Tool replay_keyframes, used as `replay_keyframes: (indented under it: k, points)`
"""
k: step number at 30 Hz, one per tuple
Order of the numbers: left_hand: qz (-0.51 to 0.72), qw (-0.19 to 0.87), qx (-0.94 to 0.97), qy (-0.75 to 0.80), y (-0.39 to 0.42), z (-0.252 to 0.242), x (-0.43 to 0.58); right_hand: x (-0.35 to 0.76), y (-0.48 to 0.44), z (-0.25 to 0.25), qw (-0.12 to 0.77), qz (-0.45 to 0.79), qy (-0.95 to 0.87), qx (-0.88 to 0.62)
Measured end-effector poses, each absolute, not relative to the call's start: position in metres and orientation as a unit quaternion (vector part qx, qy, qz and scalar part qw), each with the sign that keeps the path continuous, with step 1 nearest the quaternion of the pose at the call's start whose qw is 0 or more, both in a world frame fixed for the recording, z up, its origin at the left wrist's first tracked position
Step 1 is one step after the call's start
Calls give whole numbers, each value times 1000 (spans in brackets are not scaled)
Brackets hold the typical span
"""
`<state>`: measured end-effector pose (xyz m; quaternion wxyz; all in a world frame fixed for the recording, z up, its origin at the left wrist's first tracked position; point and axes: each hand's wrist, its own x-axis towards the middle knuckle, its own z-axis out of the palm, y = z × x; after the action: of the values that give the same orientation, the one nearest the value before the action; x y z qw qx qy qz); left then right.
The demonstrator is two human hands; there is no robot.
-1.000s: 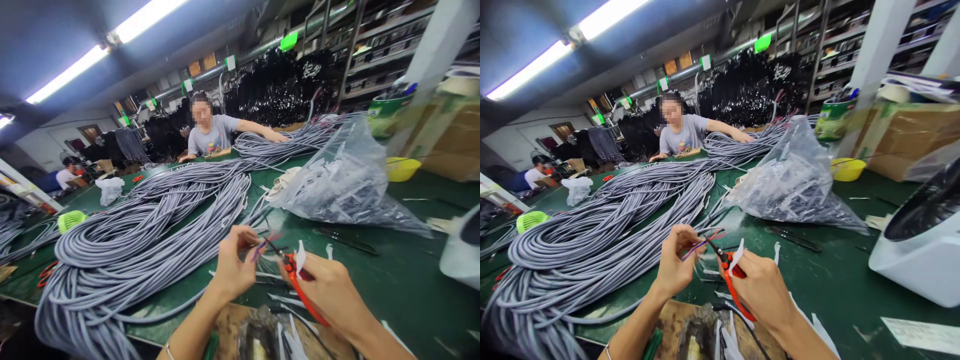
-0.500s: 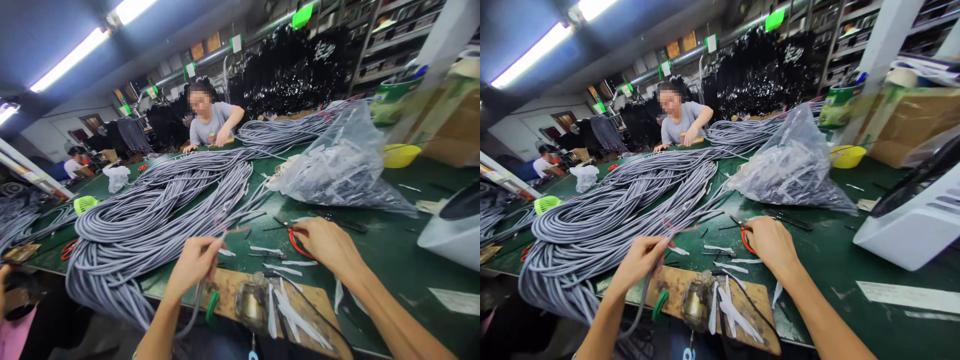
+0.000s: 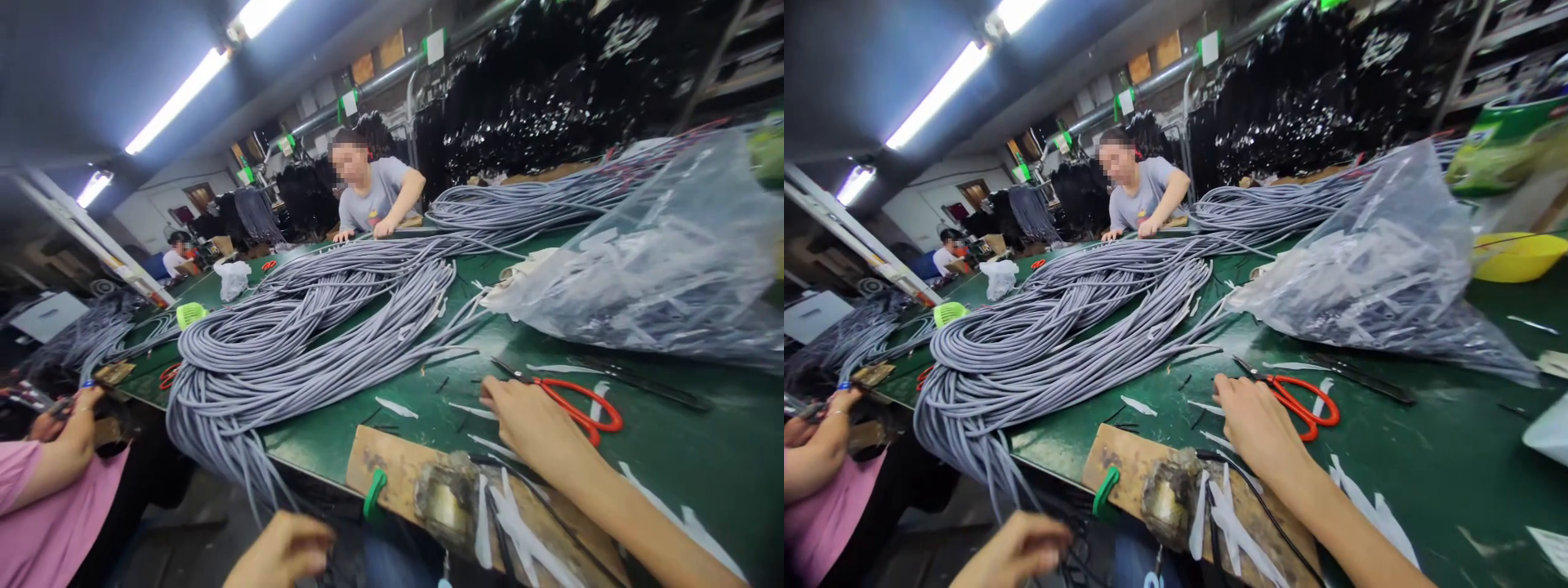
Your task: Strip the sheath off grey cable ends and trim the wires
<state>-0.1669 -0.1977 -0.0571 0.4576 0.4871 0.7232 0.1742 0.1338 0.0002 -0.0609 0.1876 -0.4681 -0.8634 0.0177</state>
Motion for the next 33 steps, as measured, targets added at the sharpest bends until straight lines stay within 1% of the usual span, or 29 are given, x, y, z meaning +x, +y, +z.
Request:
replay_keyframes:
  k: [1, 2, 4, 6, 7, 8, 11, 14, 19, 23, 28, 30, 31, 33]
  points:
    - [213, 414, 498, 732, -187, -53, -164, 133, 2, -59, 184, 13, -863, -470]
    - [275, 323, 512, 747, -172, -49, -162, 133, 3, -56, 178, 10, -865, -470]
    - [343, 115, 560, 745, -136, -42, -159, 130, 5, -49, 164, 9, -871, -463]
    - [353, -76, 612, 703, -98, -40, -157, 127, 7, -40, 149, 11, -878, -455]
    - [325, -141, 631, 690, -81, -40, -156, 125, 8, -35, 143, 11, -880, -453]
    - [320, -159, 635, 685, -67, -42, -156, 123, 9, -31, 139, 12, -880, -454]
    - [316, -184, 641, 675, -44, -49, -156, 119, 12, -25, 143, 13, -871, -470]
    - [322, -206, 636, 670, -38, -53, -162, 119, 14, -27, 158, 27, -856, -491]
    - [333, -234, 605, 684, -27, -41, -175, 131, 18, -35, 181, 68, -846, -497]
    - [364, -253, 544, 712, -15, -14, -187, 144, 25, -36, 209, 83, -830, -510]
    - [450, -304, 397, 740, -15, 42, -219, 151, 29, -33, 283, 107, -802, -514]
    - [472, -287, 392, 736, -17, 63, -220, 150, 27, -31, 323, 120, -789, -508]
    - [489, -260, 408, 726, -17, 71, -215, 149, 26, -29, 339, 123, -784, -505]
    - [562, -130, 478, 662, -16, 81, -191, 147, 23, -25, 383, 134, -764, -501]
